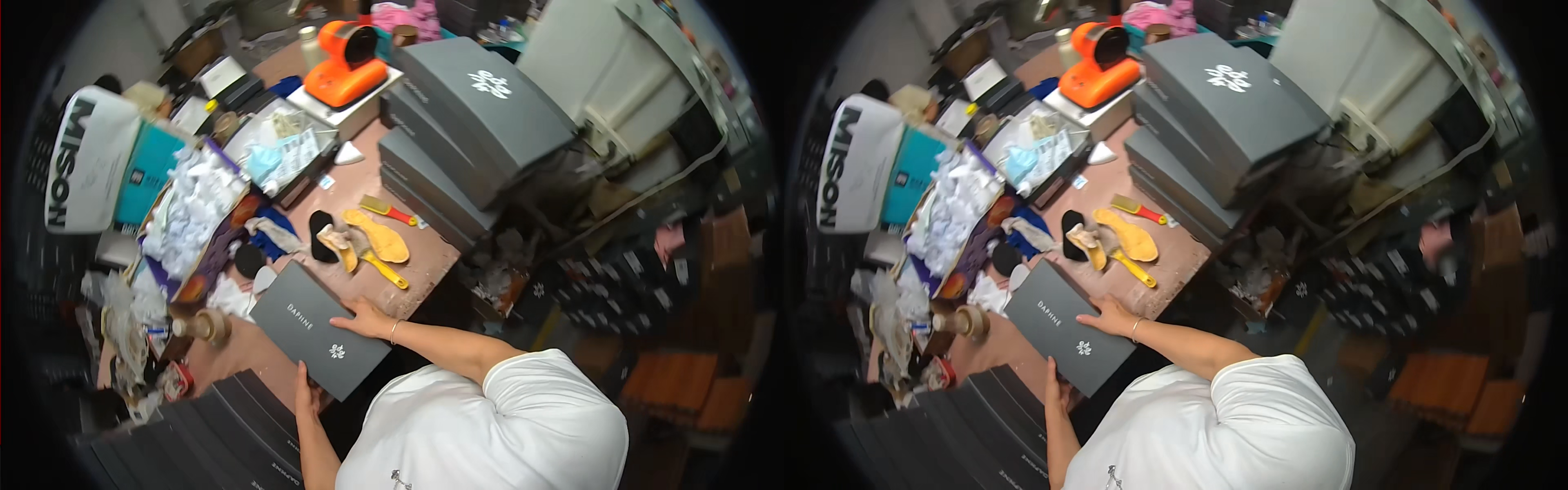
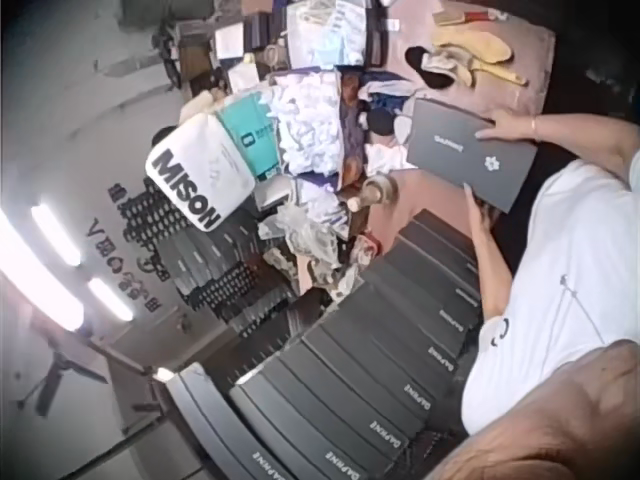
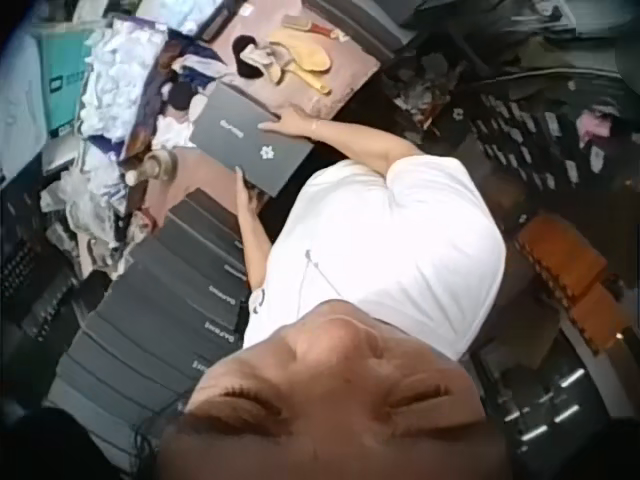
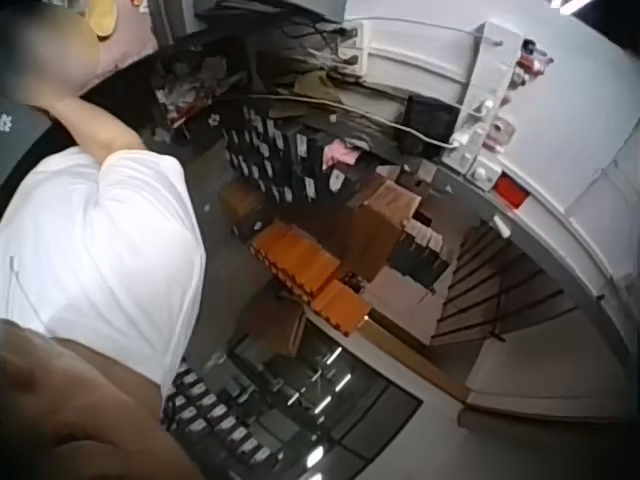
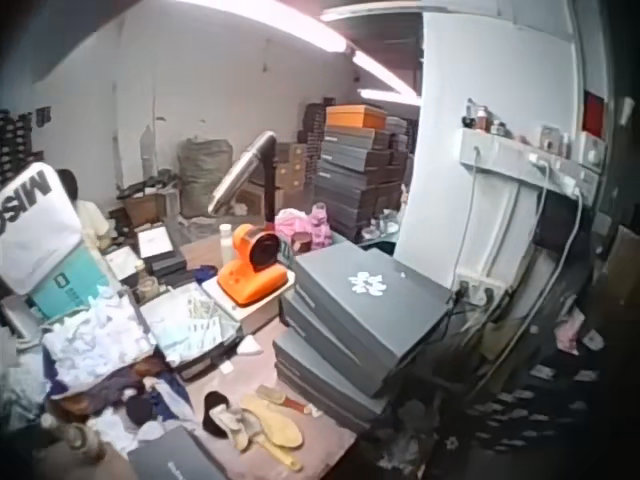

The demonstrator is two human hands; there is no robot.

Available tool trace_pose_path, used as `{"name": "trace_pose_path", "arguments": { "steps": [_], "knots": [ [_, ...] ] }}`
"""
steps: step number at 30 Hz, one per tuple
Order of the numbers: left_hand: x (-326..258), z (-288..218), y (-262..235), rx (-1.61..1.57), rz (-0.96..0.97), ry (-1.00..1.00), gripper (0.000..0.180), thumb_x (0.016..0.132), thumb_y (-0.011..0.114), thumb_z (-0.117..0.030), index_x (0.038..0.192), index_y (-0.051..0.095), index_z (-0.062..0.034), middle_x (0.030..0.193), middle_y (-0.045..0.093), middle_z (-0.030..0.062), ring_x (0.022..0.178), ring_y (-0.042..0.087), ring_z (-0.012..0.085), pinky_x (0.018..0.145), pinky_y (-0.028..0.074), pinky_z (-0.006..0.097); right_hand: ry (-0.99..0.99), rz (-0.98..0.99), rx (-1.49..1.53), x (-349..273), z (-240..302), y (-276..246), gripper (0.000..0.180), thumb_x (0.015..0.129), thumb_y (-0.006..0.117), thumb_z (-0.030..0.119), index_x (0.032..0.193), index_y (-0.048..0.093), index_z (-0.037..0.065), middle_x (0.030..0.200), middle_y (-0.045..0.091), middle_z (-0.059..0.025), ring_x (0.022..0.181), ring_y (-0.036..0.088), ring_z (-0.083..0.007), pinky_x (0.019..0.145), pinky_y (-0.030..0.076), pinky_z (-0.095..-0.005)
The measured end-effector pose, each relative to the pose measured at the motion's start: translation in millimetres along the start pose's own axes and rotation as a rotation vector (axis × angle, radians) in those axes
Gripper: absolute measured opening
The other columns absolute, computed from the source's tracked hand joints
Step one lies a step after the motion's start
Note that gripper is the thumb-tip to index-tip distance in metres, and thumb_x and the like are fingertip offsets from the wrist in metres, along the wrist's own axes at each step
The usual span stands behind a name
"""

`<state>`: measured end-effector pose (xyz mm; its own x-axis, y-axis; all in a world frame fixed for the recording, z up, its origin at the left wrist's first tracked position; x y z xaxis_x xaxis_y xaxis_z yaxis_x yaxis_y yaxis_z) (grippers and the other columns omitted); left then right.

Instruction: Wrap shoes in tissue paper and place them into shoe boxes for shipping.

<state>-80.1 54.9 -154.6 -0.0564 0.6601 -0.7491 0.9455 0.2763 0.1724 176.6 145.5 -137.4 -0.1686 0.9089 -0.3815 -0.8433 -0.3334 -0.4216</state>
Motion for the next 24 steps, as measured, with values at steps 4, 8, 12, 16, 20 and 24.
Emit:
{"name": "trace_pose_path", "arguments": {
  "steps": [4, 8, 12, 16, 20, 24],
  "knots": [
    [-20, 14, -3, -0.151, 0.109, 0.046, 0.074, 0.088, 0.056, -0.054, 0.137, 0.037, -0.0028, 0.132, 0.048, 0.0158, 0.116, 0.053, 0.0262, 0.092, 0.047, 0.038, -0.091, 0.144, 0.251, -53, 10, 1, 0.09, 0.079, 0.067, 0.05, 0.149, 0.022, 0.015, 0.147, 0.023, -0.0289, 0.137, 0.024, -0.0417, 0.112, 0.023, -0.0397],
    [-54, -10, 38, -0.023, 0.278, 0.119, 0.065, 0.09, 0.06, -0.033, 0.141, 0.034, -0.003, 0.132, 0.048, 0.015, 0.118, 0.051, 0.0266, 0.098, 0.044, 0.036, -0.182, -0.083, 0.449, -133, -3, -24, 0.099, 0.078, 0.07, 0.04, 0.15, 0.01, 0.006, 0.148, 0.024, -0.0253, 0.14, 0.019, -0.0351, 0.113, 0.02, -0.0391],
    [-89, -12, 128, 0.359, 0.489, 0.292, 0.068, 0.085, 0.061, -0.01, 0.145, 0.029, -0.0036, 0.135, 0.045, 0.0141, 0.121, 0.047, 0.0239, 0.098, 0.041, 0.034, -0.023, -0.247, 0.814, -222, -40, -70, 0.099, 0.078, 0.071, 0.033, 0.148, 0.01, -0.001, 0.149, 0.024, -0.0196, 0.139, 0.023, -0.0284, 0.112, 0.023, -0.0357],
    [-109, 34, 202, 0.663, 0.909, 0.304, 0.068, 0.087, 0.064, -0.015, 0.145, 0.031, -0.0069, 0.143, 0.036, 0.0141, 0.123, 0.046, 0.025, 0.099, 0.041, 0.035, 0.361, -0.513, 1.267, -322, -106, -96, 0.09, 0.081, 0.069, 0.032, 0.147, 0.016, 0.0, 0.145, 0.032, -0.0154, 0.132, 0.033, -0.0249, 0.108, 0.03, -0.035],
    [-121, 84, 245, 0.793, 0.903, 0.219, 0.055, 0.092, 0.061, -0.021, 0.141, 0.039, -0.0056, 0.138, 0.043, 0.0134, 0.112, 0.055, 0.0208, 0.093, 0.046, 0.031, 0.531, -0.77, 1.422, -417, -247, -76, 0.086, 0.081, 0.069, 0.032, 0.146, 0.021, 0.003, 0.14, 0.039, -0.0139, 0.129, 0.038, -0.0253, 0.104, 0.035, -0.0378],
    [-113, 153, 246, 0.879, 0.647, 0.229, 0.044, 0.093, 0.059, -0.022, 0.131, 0.05, -0.002, 0.122, 0.057, 0.0123, 0.098, 0.058, 0.0137, 0.087, 0.046, 0.026, 0.647, -0.99, 1.248, -478, -337, -99, 0.097, 0.079, 0.072, 0.035, 0.147, 0.012, 0.001, 0.142, 0.036, -0.0151, 0.131, 0.036, -0.0278, 0.104, 0.036, -0.0417]
  ]
}}
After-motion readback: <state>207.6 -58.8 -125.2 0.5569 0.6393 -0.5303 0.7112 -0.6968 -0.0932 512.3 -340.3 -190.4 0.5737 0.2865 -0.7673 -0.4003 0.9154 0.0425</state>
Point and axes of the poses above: each hand's wrist, its own x-axis towards the middle knuckle, its own y-axis out of the palm, z = x × y, the point moved 2 cm from there along x, towards the middle knuckle
